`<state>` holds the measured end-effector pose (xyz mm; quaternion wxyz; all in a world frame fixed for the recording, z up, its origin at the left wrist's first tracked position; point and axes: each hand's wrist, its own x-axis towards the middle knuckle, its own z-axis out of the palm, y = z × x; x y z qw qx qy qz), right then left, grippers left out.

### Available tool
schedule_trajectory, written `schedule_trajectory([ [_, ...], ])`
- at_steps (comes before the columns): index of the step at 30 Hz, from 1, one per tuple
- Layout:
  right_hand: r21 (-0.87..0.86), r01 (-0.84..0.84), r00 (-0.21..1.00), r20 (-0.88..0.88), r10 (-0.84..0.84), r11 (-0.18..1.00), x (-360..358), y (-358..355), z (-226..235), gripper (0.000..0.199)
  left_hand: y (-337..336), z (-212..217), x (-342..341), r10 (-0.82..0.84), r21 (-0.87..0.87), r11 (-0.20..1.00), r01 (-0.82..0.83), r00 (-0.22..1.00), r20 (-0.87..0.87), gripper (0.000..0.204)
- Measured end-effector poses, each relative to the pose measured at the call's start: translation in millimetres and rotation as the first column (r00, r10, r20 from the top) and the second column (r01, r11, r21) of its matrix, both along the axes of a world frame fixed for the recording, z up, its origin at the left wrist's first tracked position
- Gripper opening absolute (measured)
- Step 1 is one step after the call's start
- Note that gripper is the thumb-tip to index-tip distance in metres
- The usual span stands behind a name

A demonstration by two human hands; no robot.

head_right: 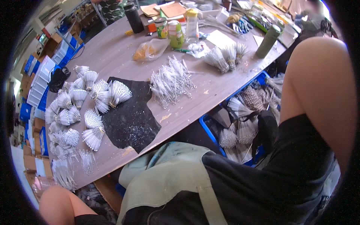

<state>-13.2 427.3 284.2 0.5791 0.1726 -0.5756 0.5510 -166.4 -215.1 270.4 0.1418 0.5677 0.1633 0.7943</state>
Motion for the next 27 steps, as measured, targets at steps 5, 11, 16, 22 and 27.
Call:
schedule_trajectory([
  [5,0.121,-0.024,0.992,-0.117,0.038,0.992,0,-12,27,0.033,-298,-105,28,-0.064,0.163,0.985,0.052,0.996,0.065,0.043],
  [11,0.155,-0.071,0.955,-0.275,0.112,0.985,-15,-23,37,0.030,-378,-147,134,-0.125,0.268,0.959,0.094,0.987,0.102,0.038],
  [16,0.224,-0.015,0.902,-0.417,0.110,0.975,-15,-40,50,0.028,-344,-213,146,-0.275,0.399,0.889,0.223,0.958,0.077,0.034],
  [22,0.138,0.068,0.827,-0.562,0.022,0.988,15,-25,40,0.027,-433,-202,191,-0.425,0.406,0.842,0.354,0.900,0.097,0.031],
  [27,0.157,0.169,0.765,-0.644,-0.029,0.973,31,-78,58,0.026,-304,-214,152,-0.629,0.523,0.689,0.501,0.773,0.088,0.029],
])
